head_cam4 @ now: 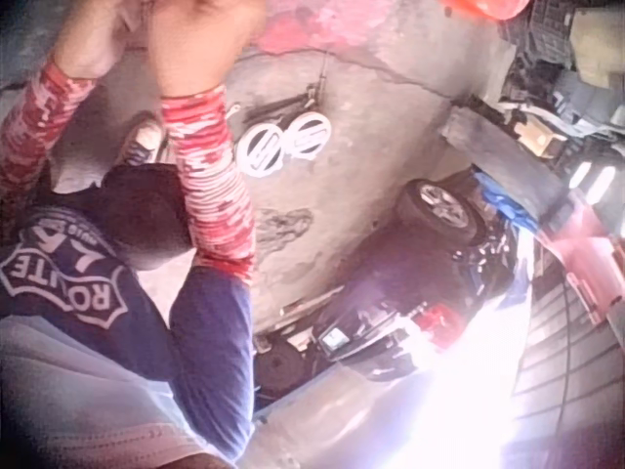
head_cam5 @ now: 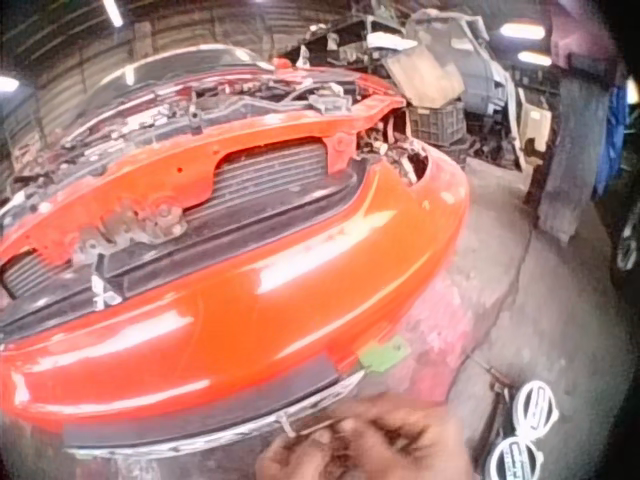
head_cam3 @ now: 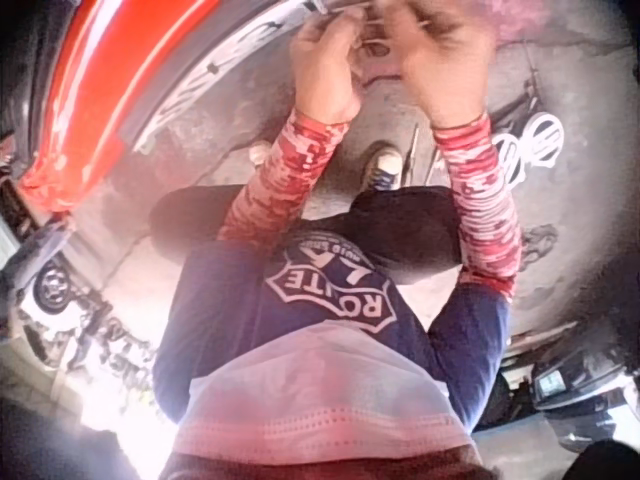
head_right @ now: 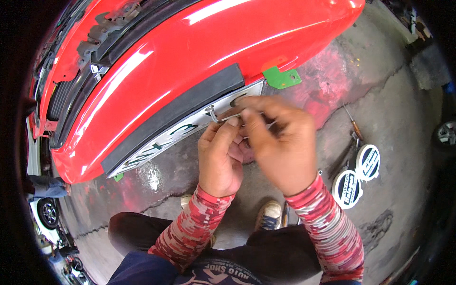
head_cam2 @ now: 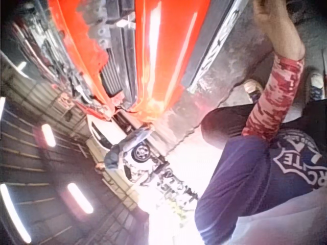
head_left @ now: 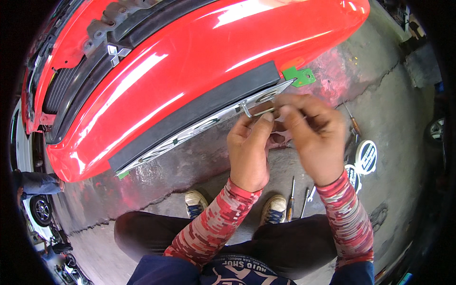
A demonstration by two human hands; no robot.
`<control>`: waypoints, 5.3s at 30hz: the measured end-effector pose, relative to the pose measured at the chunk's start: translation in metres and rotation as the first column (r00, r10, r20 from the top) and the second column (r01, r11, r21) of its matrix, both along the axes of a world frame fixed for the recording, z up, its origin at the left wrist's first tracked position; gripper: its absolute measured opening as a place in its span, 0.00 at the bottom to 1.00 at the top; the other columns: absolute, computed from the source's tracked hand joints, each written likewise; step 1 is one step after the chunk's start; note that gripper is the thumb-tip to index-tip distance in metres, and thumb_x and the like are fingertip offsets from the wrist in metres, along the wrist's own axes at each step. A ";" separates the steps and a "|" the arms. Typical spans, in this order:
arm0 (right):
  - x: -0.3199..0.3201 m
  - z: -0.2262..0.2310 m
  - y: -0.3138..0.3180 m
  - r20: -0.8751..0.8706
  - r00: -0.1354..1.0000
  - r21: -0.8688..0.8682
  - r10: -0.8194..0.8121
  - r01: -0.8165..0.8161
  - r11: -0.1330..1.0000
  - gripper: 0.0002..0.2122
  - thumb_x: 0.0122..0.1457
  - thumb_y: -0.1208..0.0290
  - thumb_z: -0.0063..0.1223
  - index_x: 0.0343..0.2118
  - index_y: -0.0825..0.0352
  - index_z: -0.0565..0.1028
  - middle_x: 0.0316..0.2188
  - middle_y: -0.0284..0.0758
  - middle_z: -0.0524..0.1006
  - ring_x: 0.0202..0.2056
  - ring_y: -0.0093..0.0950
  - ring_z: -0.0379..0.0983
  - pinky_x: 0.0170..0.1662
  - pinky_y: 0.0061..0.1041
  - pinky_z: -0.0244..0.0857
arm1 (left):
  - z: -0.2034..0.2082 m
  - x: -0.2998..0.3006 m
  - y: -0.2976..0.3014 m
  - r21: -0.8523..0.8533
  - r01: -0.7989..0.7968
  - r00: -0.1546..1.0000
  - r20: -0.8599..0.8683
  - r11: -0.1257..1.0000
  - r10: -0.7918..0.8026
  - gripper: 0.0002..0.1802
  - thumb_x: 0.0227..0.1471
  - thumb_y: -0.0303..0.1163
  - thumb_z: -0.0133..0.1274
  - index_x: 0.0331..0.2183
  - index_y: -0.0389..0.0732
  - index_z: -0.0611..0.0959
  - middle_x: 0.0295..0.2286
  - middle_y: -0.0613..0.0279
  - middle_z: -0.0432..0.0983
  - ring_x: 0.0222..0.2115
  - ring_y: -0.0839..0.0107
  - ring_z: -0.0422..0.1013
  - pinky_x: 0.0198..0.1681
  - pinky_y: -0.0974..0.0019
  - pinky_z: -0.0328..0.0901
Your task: The person removes a license plate from the front bumper of a red car using a screwdriver. They unscrew the fasteners, detach the plate, and place it on the floor.
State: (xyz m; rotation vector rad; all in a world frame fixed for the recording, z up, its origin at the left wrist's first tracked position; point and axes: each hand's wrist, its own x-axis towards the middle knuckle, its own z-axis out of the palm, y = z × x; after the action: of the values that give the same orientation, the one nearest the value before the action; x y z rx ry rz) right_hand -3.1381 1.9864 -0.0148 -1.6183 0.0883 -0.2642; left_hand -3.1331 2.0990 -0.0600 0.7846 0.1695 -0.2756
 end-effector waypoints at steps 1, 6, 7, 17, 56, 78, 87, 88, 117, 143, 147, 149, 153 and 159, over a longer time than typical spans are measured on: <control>-0.002 0.002 -0.002 0.031 0.998 0.084 -0.049 0.046 0.995 0.09 0.61 0.76 0.53 0.42 0.72 0.79 0.27 0.29 0.76 0.29 0.16 0.71 0.31 0.16 0.63 | 0.005 0.001 -0.001 -0.015 0.012 0.998 -0.055 1.000 -0.012 0.15 0.62 0.36 0.50 0.45 0.36 0.78 0.38 0.60 0.77 0.32 0.74 0.73 0.34 0.68 0.68; 0.007 -0.001 -0.026 -0.288 0.914 0.231 -0.286 0.356 0.905 0.13 0.65 0.63 0.48 0.38 0.68 0.78 0.25 0.29 0.76 0.22 0.18 0.67 0.24 0.16 0.57 | 0.020 0.000 0.004 -0.427 0.078 0.982 -0.126 0.901 -0.144 0.21 0.61 0.47 0.50 0.44 0.38 0.79 0.38 0.59 0.76 0.34 0.70 0.69 0.38 0.65 0.63; 0.008 -0.005 -0.024 -0.339 0.929 0.285 -0.145 0.249 0.926 0.13 0.66 0.62 0.47 0.38 0.68 0.78 0.26 0.30 0.77 0.23 0.18 0.68 0.25 0.16 0.59 | 0.021 -0.001 0.008 -0.535 0.084 0.972 -0.141 0.840 -0.187 0.21 0.61 0.47 0.50 0.44 0.39 0.79 0.38 0.60 0.76 0.34 0.70 0.68 0.37 0.66 0.63; 0.017 -0.013 0.021 -0.353 0.772 0.736 0.529 -0.120 0.666 0.15 0.64 0.64 0.49 0.46 0.70 0.76 0.33 0.31 0.80 0.34 0.21 0.76 0.35 0.19 0.70 | 0.029 -0.006 0.057 -0.855 0.273 0.905 0.073 0.442 -0.419 0.22 0.61 0.49 0.44 0.45 0.40 0.72 0.28 0.65 0.72 0.22 0.75 0.67 0.25 0.71 0.60; 0.018 -0.021 0.022 -0.393 0.871 0.537 0.295 -0.042 0.842 0.10 0.59 0.65 0.61 0.37 0.66 0.80 0.30 0.29 0.80 0.28 0.17 0.72 0.30 0.18 0.63 | 0.034 -0.006 0.091 0.128 0.318 0.911 -0.317 0.940 -0.265 0.18 0.62 0.48 0.46 0.34 0.43 0.77 0.21 0.67 0.71 0.15 0.77 0.64 0.16 0.74 0.54; 0.011 -0.025 0.004 -0.446 0.776 0.622 0.447 -0.090 0.778 0.16 0.65 0.57 0.45 0.42 0.66 0.77 0.30 0.34 0.79 0.31 0.26 0.77 0.34 0.25 0.72 | 0.037 0.001 0.042 -0.736 0.217 0.905 -0.095 0.642 -0.416 0.16 0.62 0.44 0.47 0.38 0.41 0.77 0.28 0.66 0.73 0.24 0.78 0.67 0.25 0.72 0.61; 0.017 -0.025 0.028 -0.370 0.856 0.568 0.362 -0.100 0.817 0.12 0.61 0.64 0.56 0.40 0.68 0.79 0.32 0.31 0.80 0.30 0.19 0.74 0.34 0.21 0.66 | 0.033 0.009 0.090 -0.512 0.435 0.812 -0.134 0.741 -0.569 0.16 0.59 0.45 0.47 0.33 0.41 0.76 0.18 0.70 0.69 0.14 0.80 0.64 0.17 0.74 0.58; 0.016 -0.025 0.028 -0.367 0.869 0.524 0.332 -0.101 0.846 0.12 0.60 0.66 0.59 0.41 0.68 0.80 0.30 0.28 0.80 0.30 0.19 0.73 0.35 0.19 0.65 | 0.030 0.012 0.096 -0.316 0.475 0.829 -0.155 0.822 -0.538 0.17 0.59 0.46 0.48 0.33 0.40 0.77 0.18 0.70 0.69 0.14 0.79 0.63 0.17 0.74 0.57; 0.014 -0.020 0.028 -0.323 0.822 0.662 0.469 -0.158 0.733 0.14 0.66 0.62 0.49 0.39 0.70 0.79 0.30 0.33 0.81 0.30 0.21 0.76 0.34 0.20 0.70 | 0.051 -0.004 0.082 -0.605 0.313 0.823 -0.211 0.732 -0.527 0.19 0.63 0.50 0.44 0.27 0.47 0.74 0.24 0.70 0.65 0.16 0.81 0.61 0.16 0.76 0.57; 0.010 -0.019 0.003 -0.379 0.861 0.526 0.338 -0.100 0.844 0.13 0.64 0.67 0.46 0.36 0.73 0.78 0.22 0.35 0.77 0.21 0.22 0.72 0.24 0.23 0.68 | 0.028 -0.018 0.021 -0.427 0.160 0.959 -0.145 0.890 -0.242 0.15 0.60 0.44 0.49 0.41 0.45 0.81 0.28 0.68 0.75 0.22 0.77 0.66 0.24 0.72 0.60; 0.016 -0.017 0.013 -0.320 0.767 0.782 0.556 -0.118 0.612 0.12 0.64 0.71 0.42 0.42 0.73 0.74 0.22 0.38 0.76 0.20 0.27 0.74 0.21 0.28 0.70 | 0.040 -0.022 0.032 -0.166 0.174 0.983 -0.032 0.971 -0.182 0.13 0.60 0.40 0.48 0.37 0.41 0.79 0.25 0.65 0.74 0.18 0.76 0.66 0.19 0.74 0.57; 0.014 -0.015 0.015 -0.355 0.750 0.821 0.558 -0.036 0.570 0.11 0.64 0.69 0.42 0.40 0.72 0.74 0.24 0.38 0.76 0.19 0.30 0.73 0.18 0.31 0.68 | 0.047 -0.026 0.036 0.094 0.117 0.986 0.108 0.989 -0.127 0.12 0.61 0.39 0.48 0.35 0.40 0.78 0.25 0.64 0.73 0.18 0.76 0.67 0.17 0.74 0.56; 0.017 -0.023 0.030 -0.201 0.769 0.897 0.607 -0.104 0.429 0.09 0.65 0.68 0.45 0.36 0.68 0.74 0.24 0.35 0.76 0.22 0.26 0.72 0.23 0.26 0.67 | 0.054 -0.025 0.037 0.530 -0.290 0.822 0.564 0.797 -0.076 0.11 0.57 0.26 0.54 0.43 0.35 0.78 0.29 0.63 0.76 0.21 0.83 0.68 0.21 0.78 0.61; 0.014 -0.021 0.043 -0.410 0.888 0.553 0.210 0.059 0.831 0.09 0.58 0.64 0.59 0.29 0.65 0.77 0.21 0.27 0.74 0.19 0.18 0.66 0.20 0.19 0.56 | 0.039 -0.024 0.045 0.513 -0.527 0.769 0.627 0.678 0.124 0.07 0.54 0.21 0.58 0.37 0.34 0.79 0.28 0.65 0.77 0.24 0.85 0.69 0.25 0.79 0.62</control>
State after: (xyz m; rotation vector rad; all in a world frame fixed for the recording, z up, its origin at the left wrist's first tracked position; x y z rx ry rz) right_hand -3.1242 2.0296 -0.0356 -1.0631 0.4241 0.2081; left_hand -3.1576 2.1439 -0.0208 1.5058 -0.1515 0.4244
